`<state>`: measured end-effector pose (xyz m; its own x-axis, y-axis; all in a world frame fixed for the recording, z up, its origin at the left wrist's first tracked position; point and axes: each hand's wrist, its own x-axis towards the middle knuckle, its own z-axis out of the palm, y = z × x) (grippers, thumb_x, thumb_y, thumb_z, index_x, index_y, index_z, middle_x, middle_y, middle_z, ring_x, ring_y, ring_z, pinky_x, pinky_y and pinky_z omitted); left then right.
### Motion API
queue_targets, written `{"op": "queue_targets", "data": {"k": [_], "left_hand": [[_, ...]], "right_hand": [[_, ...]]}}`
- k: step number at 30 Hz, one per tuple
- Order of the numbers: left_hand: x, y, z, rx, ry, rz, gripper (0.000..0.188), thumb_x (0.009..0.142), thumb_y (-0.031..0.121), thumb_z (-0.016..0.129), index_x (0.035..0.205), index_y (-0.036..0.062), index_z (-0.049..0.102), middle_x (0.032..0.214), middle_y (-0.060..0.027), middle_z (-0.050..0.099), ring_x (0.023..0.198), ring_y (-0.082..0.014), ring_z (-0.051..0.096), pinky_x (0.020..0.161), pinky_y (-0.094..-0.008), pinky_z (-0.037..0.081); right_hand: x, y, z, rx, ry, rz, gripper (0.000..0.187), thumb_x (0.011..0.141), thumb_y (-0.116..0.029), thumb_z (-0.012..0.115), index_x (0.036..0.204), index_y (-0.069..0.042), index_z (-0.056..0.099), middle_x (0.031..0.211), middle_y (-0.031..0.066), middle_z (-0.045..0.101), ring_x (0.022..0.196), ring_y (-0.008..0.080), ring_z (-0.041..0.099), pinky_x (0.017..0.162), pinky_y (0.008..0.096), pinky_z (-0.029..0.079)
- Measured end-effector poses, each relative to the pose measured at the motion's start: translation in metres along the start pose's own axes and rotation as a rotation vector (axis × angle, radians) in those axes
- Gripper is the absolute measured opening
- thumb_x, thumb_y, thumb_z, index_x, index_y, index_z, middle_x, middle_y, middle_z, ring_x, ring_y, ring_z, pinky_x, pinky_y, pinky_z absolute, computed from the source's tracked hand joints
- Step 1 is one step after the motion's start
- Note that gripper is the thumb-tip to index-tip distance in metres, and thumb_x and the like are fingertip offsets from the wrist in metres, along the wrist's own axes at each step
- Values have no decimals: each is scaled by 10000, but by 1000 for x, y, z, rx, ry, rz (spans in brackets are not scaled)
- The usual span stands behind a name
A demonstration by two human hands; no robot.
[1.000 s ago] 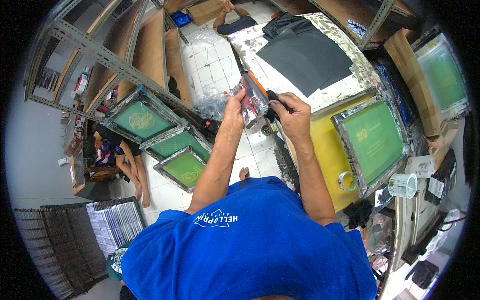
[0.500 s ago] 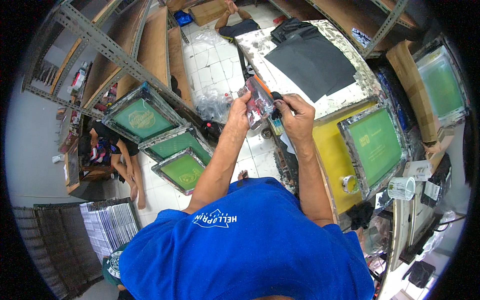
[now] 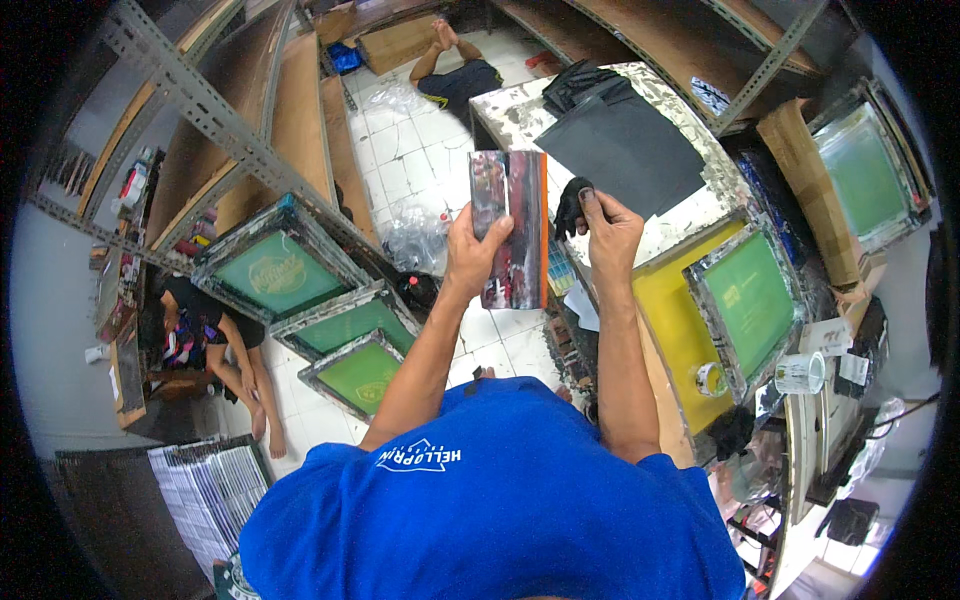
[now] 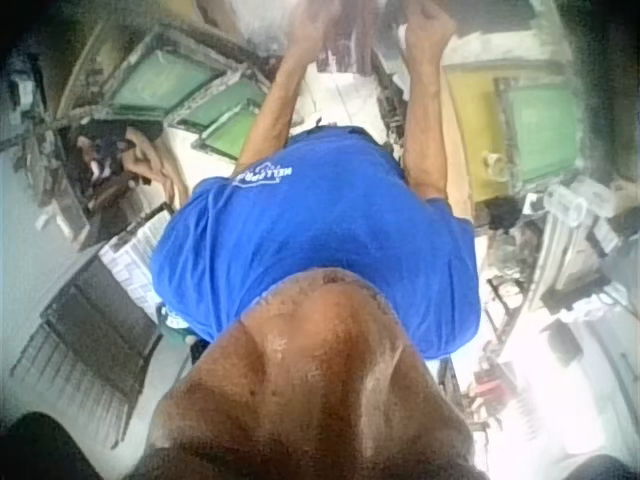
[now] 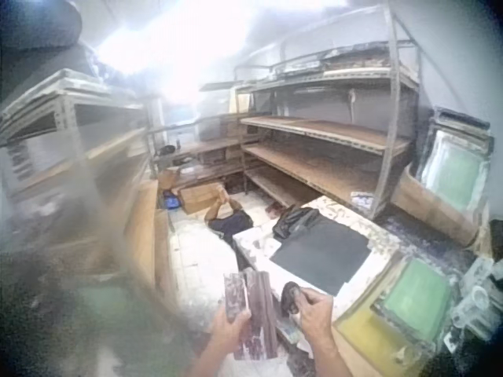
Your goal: The person stirs white ink in a plastic container with a small stick, then cleans a screen printing squeegee by wiping it with a cloth.
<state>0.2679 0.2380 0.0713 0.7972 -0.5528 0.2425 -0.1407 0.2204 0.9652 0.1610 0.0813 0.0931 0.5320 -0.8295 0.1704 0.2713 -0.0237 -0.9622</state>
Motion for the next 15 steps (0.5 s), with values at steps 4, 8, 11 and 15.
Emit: {"op": "queue_targets", "data": {"k": [4,8,11,15], "left_hand": [[0,11,-21,207,-51,276,260,868,168,747,995,-17,617,795,-90,690,677,-129,607,624,-299,490],[9,4,-46,371,-107,437,252,792,124,788,908,4,599,694,-132,637,570,-233,601,549,-348,459],[13,10,-54,470,-111,565,266,765,116,797,919,5,610,709,-158,629,594,-326,615,556,-376,470],[13,14,-63,536,-57,719,275,769,106,792,952,-6,620,740,-164,641,620,-343,630,569,-379,484]], "right_hand": [[9,-23,12,159,-94,-28,221,942,-172,696,975,43,738,727,30,648,581,75,502,527,230,381],[2,-47,26,112,-237,41,204,918,-178,722,928,24,745,706,23,650,565,69,497,516,226,371],[-2,-55,41,-69,-263,29,182,896,-158,742,905,24,751,666,-22,617,566,42,479,502,219,357],[-6,-53,54,-32,-225,125,157,886,-143,744,881,14,743,660,-29,622,562,30,493,497,198,364]]}}
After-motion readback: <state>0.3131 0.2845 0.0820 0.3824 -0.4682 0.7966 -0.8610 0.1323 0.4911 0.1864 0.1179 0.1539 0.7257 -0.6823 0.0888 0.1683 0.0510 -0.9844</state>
